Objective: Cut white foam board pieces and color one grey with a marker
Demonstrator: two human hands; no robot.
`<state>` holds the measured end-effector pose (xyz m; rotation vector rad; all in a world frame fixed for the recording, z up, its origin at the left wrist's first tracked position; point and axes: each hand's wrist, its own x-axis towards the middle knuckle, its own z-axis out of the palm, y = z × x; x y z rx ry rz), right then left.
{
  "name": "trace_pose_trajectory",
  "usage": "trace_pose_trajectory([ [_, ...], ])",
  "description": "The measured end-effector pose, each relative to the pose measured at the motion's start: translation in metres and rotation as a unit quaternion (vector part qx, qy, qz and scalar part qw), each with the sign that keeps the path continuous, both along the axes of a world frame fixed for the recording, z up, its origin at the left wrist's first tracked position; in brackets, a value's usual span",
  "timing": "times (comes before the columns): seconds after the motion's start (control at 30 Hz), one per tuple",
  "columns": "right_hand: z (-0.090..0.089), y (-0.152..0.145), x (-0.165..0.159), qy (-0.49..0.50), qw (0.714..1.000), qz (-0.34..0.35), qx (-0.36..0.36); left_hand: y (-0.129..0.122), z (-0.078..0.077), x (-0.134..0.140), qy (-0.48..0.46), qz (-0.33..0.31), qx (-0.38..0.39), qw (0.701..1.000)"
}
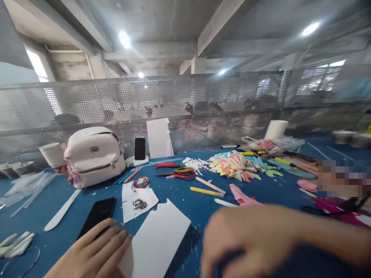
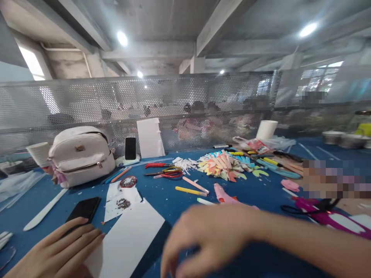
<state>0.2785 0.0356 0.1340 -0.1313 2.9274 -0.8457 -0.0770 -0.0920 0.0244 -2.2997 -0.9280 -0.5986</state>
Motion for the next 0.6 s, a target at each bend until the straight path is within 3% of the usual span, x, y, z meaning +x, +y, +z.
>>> trace_pose_trajectory([
  [0.03,0.009,0.018,-0.009,-0.019,0.995,-0.047,0.086,0.000,0.002,0.000,0.002,0.002,0.001,1.000],
  [0.07,0.015,0.037,-0.019,-0.041,0.970,-0.118,0.208,0.001,0.004,0.000,0.005,0.004,0.001,1.000],
  [0.13,0.018,0.078,-0.040,-0.049,0.933,-0.200,0.295,0.002,0.008,0.002,0.015,0.004,0.004,1.000],
  [0.2,0.007,0.116,-0.062,-0.068,0.900,-0.247,0.353,0.003,0.009,0.002,0.015,0.005,0.010,1.000],
  [0.3,-0.023,0.160,-0.089,-0.098,0.869,-0.272,0.401,0.004,0.002,-0.001,-0.005,0.008,0.019,1.000],
  [0.43,-0.058,0.189,-0.118,-0.109,0.845,-0.292,0.434,0.003,-0.010,-0.004,-0.004,0.003,0.030,1.000],
  [0.6,-0.075,0.208,-0.140,-0.107,0.831,-0.322,0.440,0.002,-0.008,-0.006,-0.011,0.000,0.035,0.999],
])
